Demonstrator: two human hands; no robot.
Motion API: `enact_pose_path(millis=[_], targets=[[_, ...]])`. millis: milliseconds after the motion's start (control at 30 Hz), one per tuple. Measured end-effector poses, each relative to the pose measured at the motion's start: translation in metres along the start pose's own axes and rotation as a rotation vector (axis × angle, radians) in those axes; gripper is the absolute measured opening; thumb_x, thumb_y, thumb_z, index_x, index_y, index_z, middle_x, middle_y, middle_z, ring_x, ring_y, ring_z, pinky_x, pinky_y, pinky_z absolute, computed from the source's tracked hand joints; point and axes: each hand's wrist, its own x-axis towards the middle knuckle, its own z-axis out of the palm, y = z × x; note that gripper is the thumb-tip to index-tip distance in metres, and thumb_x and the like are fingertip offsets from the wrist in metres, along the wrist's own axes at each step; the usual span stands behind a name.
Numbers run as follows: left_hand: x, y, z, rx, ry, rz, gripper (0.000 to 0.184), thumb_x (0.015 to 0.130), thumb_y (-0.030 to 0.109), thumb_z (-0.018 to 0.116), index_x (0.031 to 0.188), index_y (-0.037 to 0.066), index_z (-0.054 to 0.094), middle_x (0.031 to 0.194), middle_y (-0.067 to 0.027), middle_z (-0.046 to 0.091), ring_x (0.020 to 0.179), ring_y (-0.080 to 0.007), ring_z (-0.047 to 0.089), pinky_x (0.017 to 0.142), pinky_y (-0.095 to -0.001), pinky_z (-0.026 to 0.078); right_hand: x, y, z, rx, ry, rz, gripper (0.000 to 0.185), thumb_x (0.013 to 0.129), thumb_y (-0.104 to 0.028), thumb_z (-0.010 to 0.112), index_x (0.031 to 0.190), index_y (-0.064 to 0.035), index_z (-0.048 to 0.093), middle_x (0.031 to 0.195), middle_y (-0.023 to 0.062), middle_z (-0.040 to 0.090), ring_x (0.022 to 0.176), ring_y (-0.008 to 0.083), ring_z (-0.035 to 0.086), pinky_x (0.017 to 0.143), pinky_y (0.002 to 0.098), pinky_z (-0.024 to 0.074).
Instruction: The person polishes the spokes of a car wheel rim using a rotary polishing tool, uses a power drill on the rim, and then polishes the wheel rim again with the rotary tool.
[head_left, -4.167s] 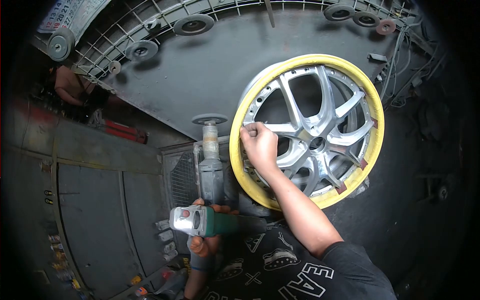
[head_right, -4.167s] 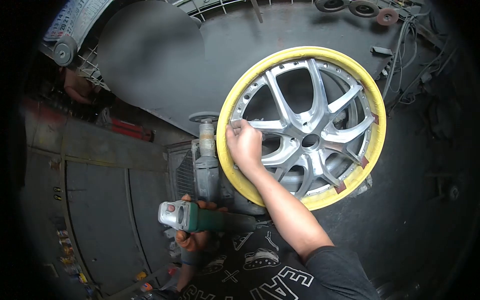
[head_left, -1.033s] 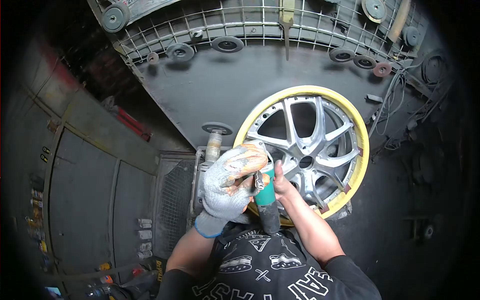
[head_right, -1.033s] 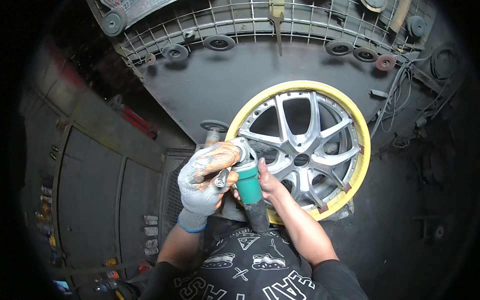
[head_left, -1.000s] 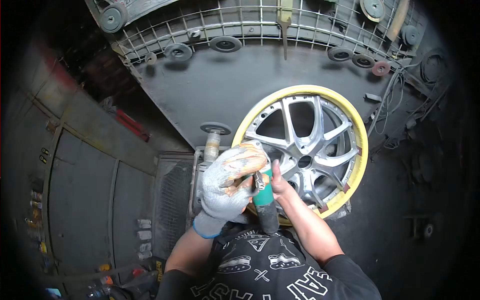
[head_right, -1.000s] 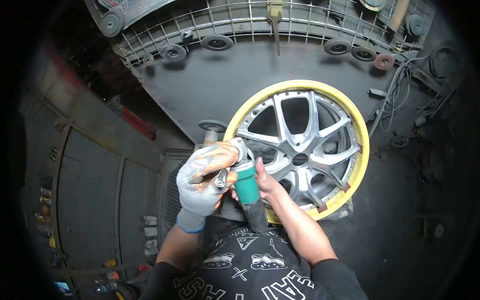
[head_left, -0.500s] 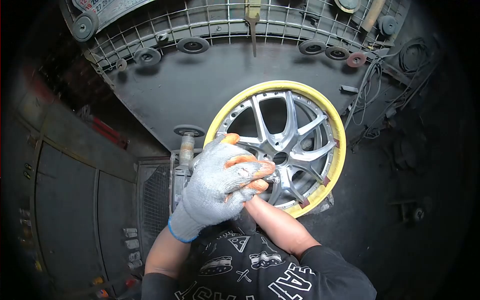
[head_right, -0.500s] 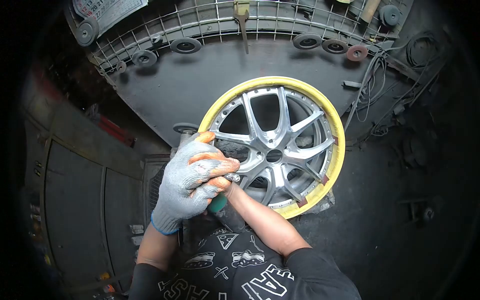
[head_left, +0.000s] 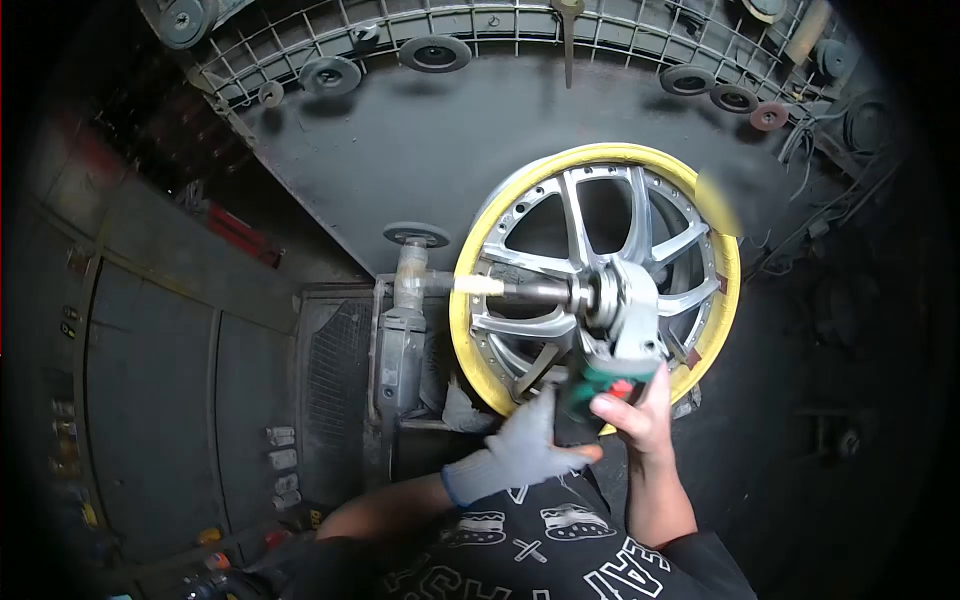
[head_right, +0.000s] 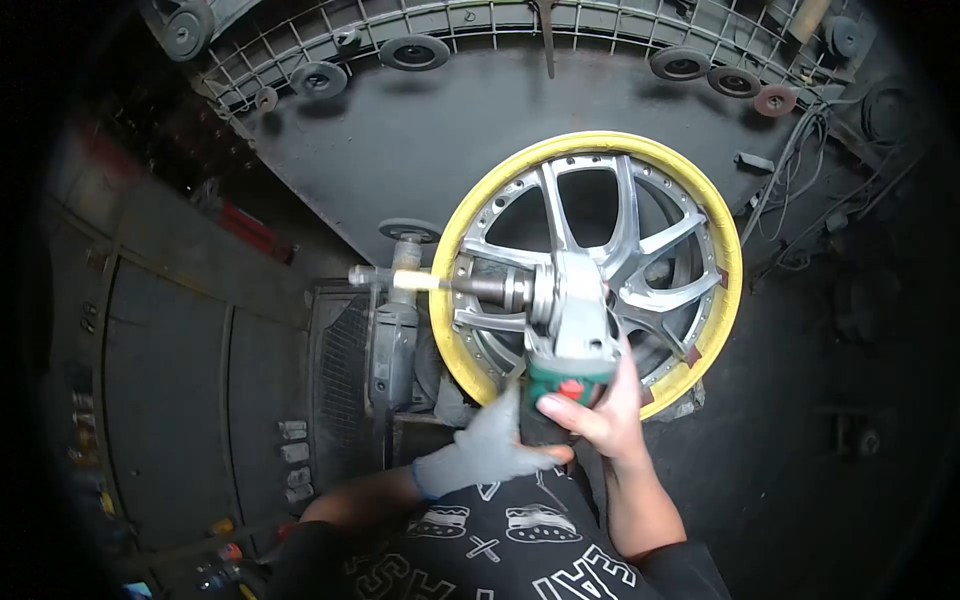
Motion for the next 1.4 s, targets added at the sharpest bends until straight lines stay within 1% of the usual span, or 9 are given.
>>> enact_pose_path(millis=[200, 333, 467, 600, 800, 933, 1033, 1133, 1400], targets=[[0.019, 0.008, -0.012, 0.232, -0.244, 0.114, 0.085, 0.069, 0.028, 0.088, 0.133, -0.002, 0.042, 0.116, -0.0237, 0.06, 0.109, -0.0362, 0.062, 0.091, -0.0416, 0.05, -0.023, 0.008, -0.013, 0.107, 0.108, -0.107, 0.091, 0.06, -0.02, 0.089, 0.134, 0.0061, 0.043, 0.116, 0.0166, 0.06, 0.103, 0.0309, 0.065, 0.093, 0.0467, 0.054], [0.041, 0.008, -0.006, 0.205, -0.361, 0.079, 0.08, 0.07, 0.03, 0.086, 0.129, -0.003, 0.043, 0.103, -0.0245, 0.064, 0.098, -0.0374, 0.065, 0.084, -0.0426, 0.051, -0.024, 0.014, -0.011, -0.12, 0.509, -0.179, 0.068, 0.067, -0.035, 0.083, 0.117, 0.0029, 0.056, 0.102, 0.0064, 0.062, 0.086, 0.0152, 0.06, 0.08, 0.0293, 0.0483], [0.058, 0.025, -0.026, -0.131, -0.738, -0.313, 0.062, 0.07, 0.018, 0.084, 0.122, 0.006, 0.052, 0.068, -0.0042, 0.061, 0.05, -0.0092, 0.054, 0.042, -0.0269, 0.044, -0.041, 0.016, -0.008, -0.26, 0.555, -0.203, 0.11, 0.059, -0.043, 0.091, 0.142, 0.0029, 0.034, 0.124, 0.0106, 0.054, 0.11, 0.0209, 0.056, 0.098, 0.0365, 0.0445], [0.073, 0.025, -0.05, 0.155, -1.182, -0.356, 0.023, 0.075, 0.024, 0.077, 0.087, 0.007, 0.067, 0.061, 0.0, 0.057, 0.045, -0.0097, 0.051, 0.04, -0.0265, 0.04, -0.077, 0.04, -0.002, -0.187, 0.243, -0.154, 0.136, 0.044, -0.039, 0.101, 0.147, 0.0032, 0.024, 0.139, 0.0156, 0.048, 0.127, 0.0272, 0.05, 0.108, 0.0424, 0.0389], [0.063, -0.008, -0.064, -0.042, -1.23, -0.253, 0.024, 0.076, 0.025, 0.068, 0.066, 0.005, 0.059, 0.056, 0.0008, 0.051, 0.051, -0.0114, 0.051, 0.046, -0.0276, 0.04, -0.039, 0.017, 0.06, -0.017, 0.401, 0.165, 0.125, 0.045, -0.058, 0.096, 0.136, 0.0079, 0.04, 0.124, 0.0146, 0.06, 0.112, 0.0227, 0.06, 0.1, 0.037, 0.0452], [0.076, 0.0, -0.102, -0.01, -1.303, -0.328, 0.05, 0.074, 0.04, 0.084, 0.111, 0.012, 0.068, 0.092, 0.0012, 0.067, 0.071, -0.0062, 0.06, 0.053, -0.0226, 0.045, -0.035, 0.019, 0.055, -0.328, 0.403, 0.082, 0.125, 0.043, -0.062, 0.094, 0.132, 0.0082, 0.043, 0.115, 0.0143, 0.064, 0.106, 0.0221, 0.064, 0.096, 0.0352, 0.0478], [0.065, -0.013, -0.108, -0.985, -0.856, -0.435, 0.103, 0.064, 0.05, 0.09, 0.146, 0.009, 0.041, 0.128, -0.0043, 0.057, 0.102, -0.008, 0.058, 0.069, -0.0209, 0.05, -0.026, 0.015, 0.036, -0.557, 0.258, 0.077, 0.125, 0.04, -0.067, 0.093, 0.128, 0.0083, 0.045, 0.108, 0.0147, 0.069, 0.099, 0.0235, 0.069, 0.091, 0.0355, 0.0518], [0.078, -0.016, -0.089, -1.283, -0.806, -0.529, 0.085, 0.084, 0.031, 0.078, 0.151, 0.009, 0.03, 0.101, -0.0153, 0.063, 0.057, -0.0078, 0.055, 0.045, -0.0202, 0.045, -0.019, 0.013, 0.027, -0.508, 0.21, 0.137, 0.123, 0.046, -0.076, 0.085, 0.127, 0.009, 0.047, 0.106, 0.0158, 0.07, 0.096, 0.0248, 0.07, 0.087, 0.0355, 0.0536], [0.111, 0.049, -0.08, -0.981, -0.701, -0.589, 0.077, 0.073, 0.014, 0.08, 0.14, 0.01, 0.042, 0.086, 0.0012, 0.054, 0.059, -0.0035, 0.047, 0.051, -0.0196, 0.041, -0.003, 0.019, -0.003, -0.426, 0.208, 0.075, 0.11, 0.073, -0.081, 0.062, 0.129, 0.0131, 0.048, 0.104, 0.0176, 0.069, 0.094, 0.0253, 0.07, 0.085, 0.0344, 0.0536]])
